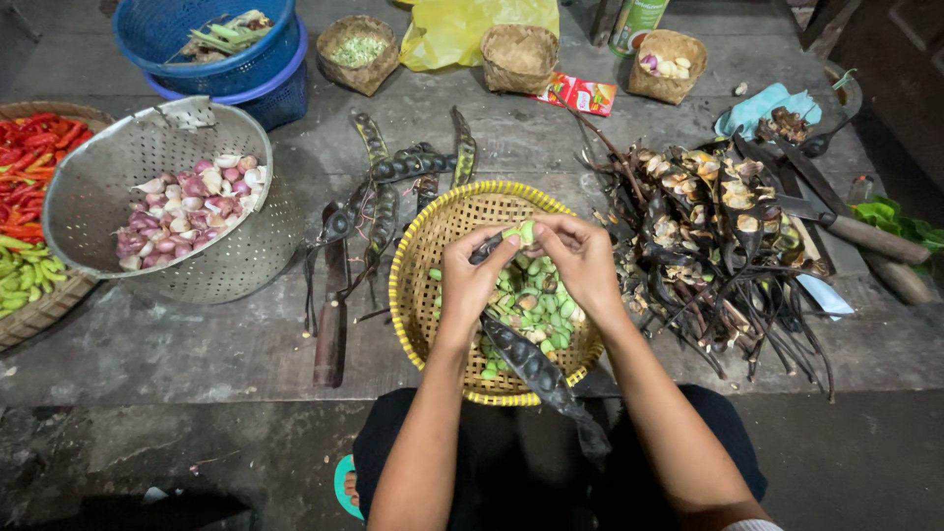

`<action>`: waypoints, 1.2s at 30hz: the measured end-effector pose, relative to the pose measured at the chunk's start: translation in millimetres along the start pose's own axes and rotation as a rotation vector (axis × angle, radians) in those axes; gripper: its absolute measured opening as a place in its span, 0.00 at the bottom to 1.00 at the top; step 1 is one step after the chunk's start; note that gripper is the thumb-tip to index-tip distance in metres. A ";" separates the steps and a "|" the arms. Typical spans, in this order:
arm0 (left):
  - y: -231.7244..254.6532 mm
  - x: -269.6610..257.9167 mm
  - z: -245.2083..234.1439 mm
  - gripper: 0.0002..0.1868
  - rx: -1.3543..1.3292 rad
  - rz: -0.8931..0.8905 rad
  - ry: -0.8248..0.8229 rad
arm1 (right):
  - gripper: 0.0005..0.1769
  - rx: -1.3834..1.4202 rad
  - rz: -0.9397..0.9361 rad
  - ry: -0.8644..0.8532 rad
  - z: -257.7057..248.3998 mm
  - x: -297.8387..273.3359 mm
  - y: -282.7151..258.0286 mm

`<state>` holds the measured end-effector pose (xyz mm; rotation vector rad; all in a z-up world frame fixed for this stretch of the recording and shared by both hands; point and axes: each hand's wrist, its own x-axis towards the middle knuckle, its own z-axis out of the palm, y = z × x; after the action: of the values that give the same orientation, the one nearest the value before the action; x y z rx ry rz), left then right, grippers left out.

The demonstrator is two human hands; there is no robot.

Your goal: The person sits on the floor and shells long dark seed pods, removing the green seeds and placing them into a woven basket. The person uses a knife to assist in opening some pods and discards the empty pod shells to the side.

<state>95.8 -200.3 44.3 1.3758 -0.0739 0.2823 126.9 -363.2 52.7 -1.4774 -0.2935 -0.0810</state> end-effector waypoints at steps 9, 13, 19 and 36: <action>6.5 -2.1 -2.6 0.13 0.117 0.082 -0.025 | 0.09 -0.446 -0.181 0.038 -4.1 -7.0 -13.8; 5.4 -0.8 -4.3 0.14 0.128 0.030 -0.054 | 0.12 -0.340 -0.054 -0.056 -18.0 -2.5 -12.7; -4.1 0.4 -10.2 0.15 0.171 -0.077 -0.093 | 0.14 -0.166 0.076 -0.137 -33.2 5.7 4.7; -1.9 -1.1 2.6 0.05 0.203 0.154 0.070 | 0.21 -0.080 0.254 -0.263 -15.4 0.7 -3.4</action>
<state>95.6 -203.3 42.8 1.5632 -0.0951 0.4776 129.0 -378.6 55.2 -1.5952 -0.3147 0.3102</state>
